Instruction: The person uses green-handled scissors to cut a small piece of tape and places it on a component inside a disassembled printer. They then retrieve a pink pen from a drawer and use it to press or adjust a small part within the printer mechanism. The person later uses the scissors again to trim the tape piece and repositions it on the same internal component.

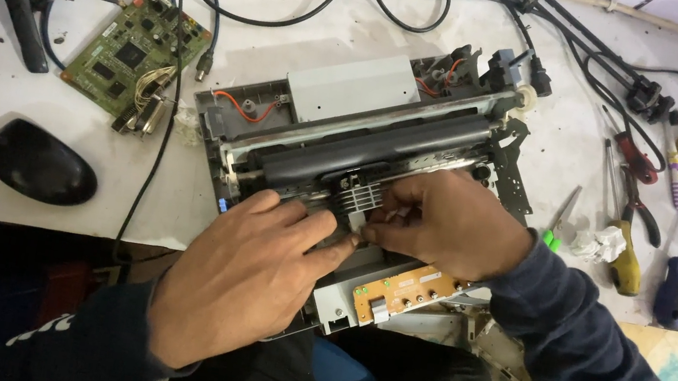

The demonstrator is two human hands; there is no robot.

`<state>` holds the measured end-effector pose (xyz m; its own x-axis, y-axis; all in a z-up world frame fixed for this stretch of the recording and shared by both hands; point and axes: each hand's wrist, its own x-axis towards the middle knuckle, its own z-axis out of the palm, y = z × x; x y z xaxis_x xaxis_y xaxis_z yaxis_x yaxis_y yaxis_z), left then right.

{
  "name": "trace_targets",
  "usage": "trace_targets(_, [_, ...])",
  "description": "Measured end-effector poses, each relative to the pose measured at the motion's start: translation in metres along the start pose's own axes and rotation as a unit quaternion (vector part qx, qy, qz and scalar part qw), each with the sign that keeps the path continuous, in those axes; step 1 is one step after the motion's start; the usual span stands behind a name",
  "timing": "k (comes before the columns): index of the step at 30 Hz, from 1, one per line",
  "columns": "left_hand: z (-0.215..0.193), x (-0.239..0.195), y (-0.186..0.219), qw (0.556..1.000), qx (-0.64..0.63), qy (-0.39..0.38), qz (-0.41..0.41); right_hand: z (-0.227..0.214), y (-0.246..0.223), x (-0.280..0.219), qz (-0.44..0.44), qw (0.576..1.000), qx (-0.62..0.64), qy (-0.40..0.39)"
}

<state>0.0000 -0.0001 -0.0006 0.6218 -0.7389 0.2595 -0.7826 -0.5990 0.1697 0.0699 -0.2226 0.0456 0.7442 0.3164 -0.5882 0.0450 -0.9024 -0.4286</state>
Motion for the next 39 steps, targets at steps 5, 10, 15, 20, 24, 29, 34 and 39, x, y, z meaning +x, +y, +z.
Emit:
trace_targets(5, [-0.003, 0.001, 0.0, 1.0, 0.01, 0.006, 0.003, 0.002, 0.011, -0.009, -0.014, 0.996, -0.072, 0.046])
trace_targets(10, [-0.003, 0.001, 0.0, 1.0, 0.005, -0.001, 0.002, -0.001, 0.034, -0.035, -0.079, 0.982, -0.075, 0.156])
trace_targets(15, [-0.001, 0.001, 0.0, 1.0, 0.011, 0.001, 0.0, -0.001, 0.039, -0.085, -0.117, 0.946, 0.022, 0.301])
trace_targets(20, [0.001, -0.001, -0.001, 1.0, 0.01, 0.005, 0.009, 0.015, 0.05, -0.11, -0.049, 0.93, 0.044, 0.362])
trace_targets(24, [0.001, 0.0, -0.001, 1.0, 0.014, 0.009, 0.013, 0.023, 0.061, -0.121, 0.0, 0.924, 0.073, 0.376])
trace_targets(29, [0.001, 0.0, -0.001, 1.0, 0.002, 0.014, 0.012, 0.031, 0.071, -0.124, 0.016, 0.92, 0.088, 0.382])
trace_targets(34, [0.003, -0.001, -0.002, 1.0, 0.004, 0.013, 0.018, 0.039, 0.078, -0.124, 0.03, 0.915, 0.11, 0.387])
trace_targets(39, [0.003, -0.001, -0.002, 1.0, -0.012, 0.011, 0.015, 0.043, 0.083, -0.128, 0.047, 0.917, 0.105, 0.381])
